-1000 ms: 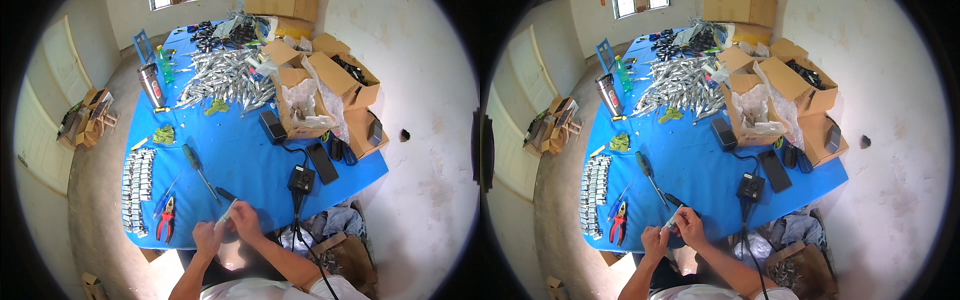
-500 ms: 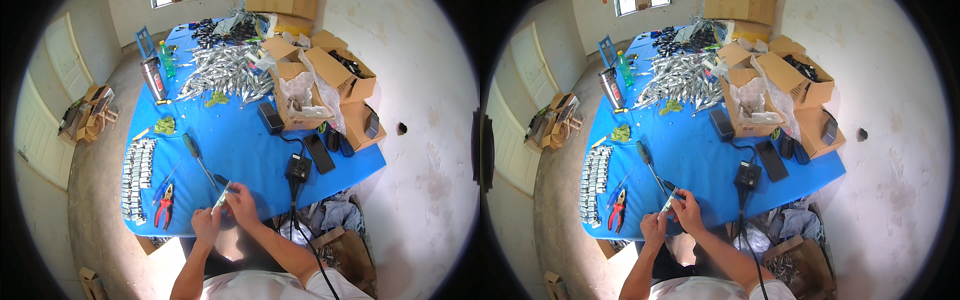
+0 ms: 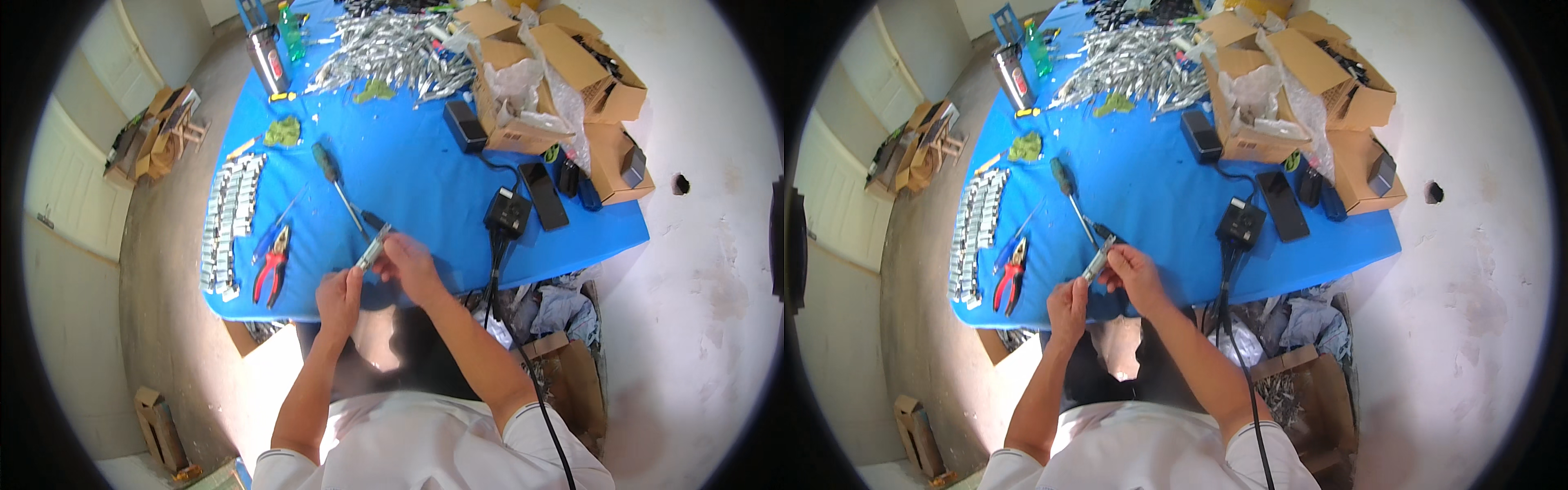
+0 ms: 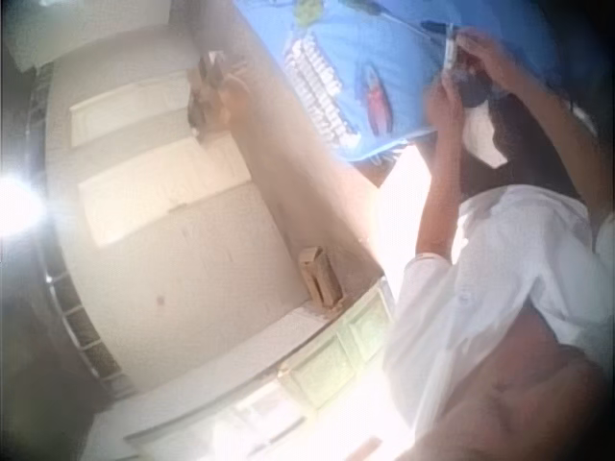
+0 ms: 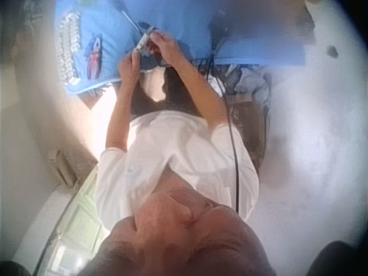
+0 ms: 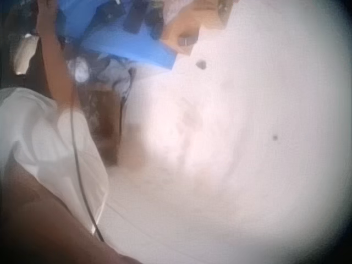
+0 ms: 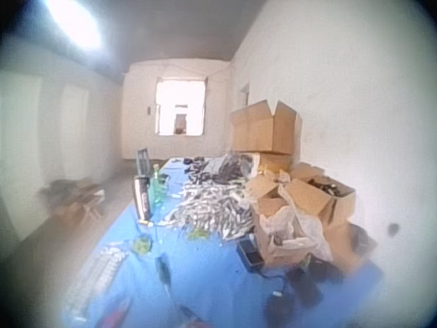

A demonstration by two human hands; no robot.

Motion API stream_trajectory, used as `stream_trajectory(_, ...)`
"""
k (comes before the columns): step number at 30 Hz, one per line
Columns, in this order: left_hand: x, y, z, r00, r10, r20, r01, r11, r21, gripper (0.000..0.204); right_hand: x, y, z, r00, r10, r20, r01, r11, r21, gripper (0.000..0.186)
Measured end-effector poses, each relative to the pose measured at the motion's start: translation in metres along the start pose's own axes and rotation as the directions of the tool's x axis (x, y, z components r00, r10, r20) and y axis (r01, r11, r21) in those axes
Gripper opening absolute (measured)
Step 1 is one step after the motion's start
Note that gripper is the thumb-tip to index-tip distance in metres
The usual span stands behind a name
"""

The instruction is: The person sits at a blue table and uses a screwdriver to pry open cylindrical battery casings. They remove internal components and place the opened batteries into a cardboard box on the floor. The person repeatedly picks up batteries, opens them, and discards the casings.

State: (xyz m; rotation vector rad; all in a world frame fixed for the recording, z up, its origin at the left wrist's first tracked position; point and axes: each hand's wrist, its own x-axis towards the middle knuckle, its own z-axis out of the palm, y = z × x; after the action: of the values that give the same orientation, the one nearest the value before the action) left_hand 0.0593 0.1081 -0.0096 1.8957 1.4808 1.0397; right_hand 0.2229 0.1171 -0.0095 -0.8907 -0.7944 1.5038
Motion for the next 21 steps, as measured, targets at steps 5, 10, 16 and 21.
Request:
stream_trajectory(5, -0.003, -0.001, -0.003, 1.0, 0.003, -0.001, -0.003, 0.999, -0.035, 0.048, -0.002, -0.004, 0.0, 0.999, 0.023, 0.031, -0.025, 0.996, 0.083, 0.029)
stream_trajectory(10, -0.004, -0.001, -0.005, 1.0, 0.022, 0.001, -0.022, 0.999, -0.034, 0.047, -0.001, -0.003, 0.0, 0.998, -0.002, 0.07, -0.002, 0.999, 0.048, 0.033)
stream_trajectory(16, -0.003, 0.0, -0.003, 0.998, -0.061, -0.028, 0.058, 0.993, -0.101, 0.049, -0.006, -0.009, 0.009, 0.985, -0.089, -0.145, 0.06, 0.979, -0.197, 0.029)
stream_trajectory(21, -0.006, -0.004, -0.003, 0.998, -0.034, -0.045, 0.029, 0.995, -0.091, 0.048, 0.001, -0.021, -0.008, 0.822, -0.493, -0.286, 0.228, 0.744, -0.627, 0.02)
